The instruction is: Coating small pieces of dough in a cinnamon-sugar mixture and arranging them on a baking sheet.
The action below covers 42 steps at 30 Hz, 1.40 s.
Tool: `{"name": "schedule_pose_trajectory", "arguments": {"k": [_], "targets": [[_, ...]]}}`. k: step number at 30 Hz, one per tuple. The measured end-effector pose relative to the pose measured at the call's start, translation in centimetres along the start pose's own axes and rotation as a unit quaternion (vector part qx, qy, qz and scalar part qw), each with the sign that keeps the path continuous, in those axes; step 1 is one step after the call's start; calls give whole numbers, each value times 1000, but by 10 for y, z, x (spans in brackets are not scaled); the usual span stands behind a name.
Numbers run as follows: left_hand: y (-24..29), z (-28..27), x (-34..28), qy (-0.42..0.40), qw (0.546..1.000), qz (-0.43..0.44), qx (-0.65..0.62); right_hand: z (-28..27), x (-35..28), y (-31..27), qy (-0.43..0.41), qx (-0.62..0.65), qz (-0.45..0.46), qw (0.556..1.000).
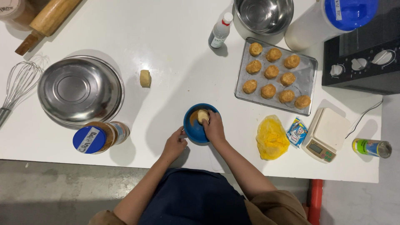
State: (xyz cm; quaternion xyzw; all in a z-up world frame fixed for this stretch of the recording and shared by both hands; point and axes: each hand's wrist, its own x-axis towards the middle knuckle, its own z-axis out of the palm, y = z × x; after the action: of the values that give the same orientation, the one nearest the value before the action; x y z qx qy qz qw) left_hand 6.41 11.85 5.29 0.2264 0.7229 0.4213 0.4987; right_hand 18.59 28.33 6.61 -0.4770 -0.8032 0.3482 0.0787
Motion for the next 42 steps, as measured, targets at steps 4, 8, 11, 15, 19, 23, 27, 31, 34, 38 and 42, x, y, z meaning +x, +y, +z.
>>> {"name": "schedule_pose_trajectory", "arguments": {"k": [4, 8, 11, 15, 19, 23, 27, 31, 34, 38, 42], "targets": [[-6, 8, 5, -1, 1000, 3, 14, 21, 3, 9, 53, -53, -80, 994], [-24, 15, 15, 4, 1000, 10, 11, 8, -9, -16, -27, -54, -58, 997], [-14, 19, 18, 13, 1000, 3, -15, 10, -14, -9, -73, 26, -22, 997], [14, 20, 28, 8, 996, -82, -28, 19, -7, 19, -49, 17, -70, 996], [16, 27, 41, 2, 991, -113, -67, 0, -9, 22, -132, 171, 136, 967], [7, 33, 42, 19, 993, -50, -108, -33, -19, 13, -122, 283, 204, 929], [22, 26, 30, 52, 990, 51, -119, -58, -22, 2, -137, 360, 245, 890], [24, 20, 28, 71, 987, 98, -102, -49, -21, 15, -133, 387, 242, 880], [25, 17, 21, 86, 989, 86, -81, -48, -22, 9, -135, 381, 235, 884], [37, 17, 20, 82, 990, 50, -106, -39, -15, 15, -131, 388, 239, 880], [40, 20, 18, 46, 990, -34, -127, -34, -11, 9, -108, 319, 174, 925]]}}
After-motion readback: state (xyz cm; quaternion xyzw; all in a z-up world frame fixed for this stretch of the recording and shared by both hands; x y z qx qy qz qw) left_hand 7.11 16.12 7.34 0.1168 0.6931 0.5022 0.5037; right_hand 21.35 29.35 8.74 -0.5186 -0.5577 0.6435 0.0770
